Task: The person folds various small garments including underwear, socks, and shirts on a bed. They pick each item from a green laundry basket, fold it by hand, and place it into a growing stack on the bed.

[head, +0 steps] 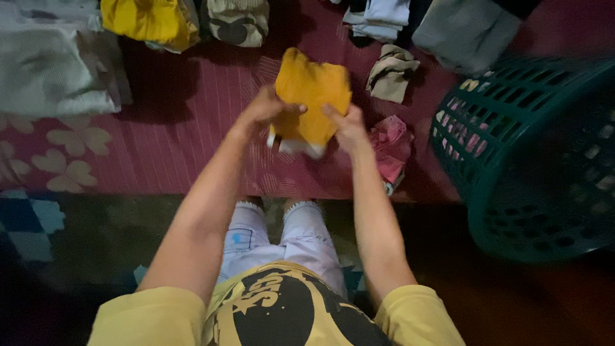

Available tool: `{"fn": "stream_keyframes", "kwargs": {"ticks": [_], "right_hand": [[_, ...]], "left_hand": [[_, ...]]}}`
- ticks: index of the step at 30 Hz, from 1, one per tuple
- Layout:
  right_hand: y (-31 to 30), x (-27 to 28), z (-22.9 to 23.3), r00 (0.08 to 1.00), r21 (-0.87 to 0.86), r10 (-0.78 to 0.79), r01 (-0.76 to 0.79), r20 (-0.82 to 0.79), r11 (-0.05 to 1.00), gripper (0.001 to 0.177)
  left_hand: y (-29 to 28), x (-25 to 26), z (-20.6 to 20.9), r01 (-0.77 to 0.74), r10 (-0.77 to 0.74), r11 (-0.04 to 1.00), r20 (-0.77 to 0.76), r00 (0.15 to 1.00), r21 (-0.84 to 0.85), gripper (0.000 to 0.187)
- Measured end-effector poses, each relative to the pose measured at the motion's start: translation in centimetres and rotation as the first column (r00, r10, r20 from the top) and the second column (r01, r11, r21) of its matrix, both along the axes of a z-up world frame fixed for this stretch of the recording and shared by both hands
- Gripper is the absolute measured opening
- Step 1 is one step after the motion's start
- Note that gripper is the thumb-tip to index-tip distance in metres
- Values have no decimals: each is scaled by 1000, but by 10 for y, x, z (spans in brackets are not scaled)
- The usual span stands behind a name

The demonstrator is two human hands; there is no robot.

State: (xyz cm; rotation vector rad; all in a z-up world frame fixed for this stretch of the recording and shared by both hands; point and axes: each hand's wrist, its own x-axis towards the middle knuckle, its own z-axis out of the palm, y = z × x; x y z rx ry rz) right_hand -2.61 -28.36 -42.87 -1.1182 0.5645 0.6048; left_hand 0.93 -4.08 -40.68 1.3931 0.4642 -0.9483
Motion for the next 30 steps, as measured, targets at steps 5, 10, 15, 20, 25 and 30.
{"fn": "stream_keyframes", "kwargs": {"ticks": [5, 10, 15, 20, 25, 30], "right_hand": [[-29, 11, 53, 890, -287, 239, -129, 388, 949, 36], [-41, -30, 3, 812, -397, 410, -244, 415, 885, 45], [-37, -64, -79, 888, -433, 379, -243, 260, 868, 38], [-37, -43, -96, 965, -622, 262, -207, -4, 755, 54], [2, -22, -75, 983, -874, 169, -145, -73, 465, 57], [49, -42, -44, 801, -936, 497, 343, 334, 76, 67]], "left_hand": [[13, 27, 34, 191, -23, 943, 515, 857, -274, 40], [20, 2, 3, 284, -417, 895, 873, 253, 345, 28], [7, -48, -43, 246, -391, 916, 570, 723, 316, 40], [-25, -22, -67, 130, -299, 816, 220, 929, 563, 45], [-63, -20, -60, -160, -96, 618, 276, 956, 769, 48], [-77, -21, -66, -146, -40, 423, 179, 983, 894, 71]]}}
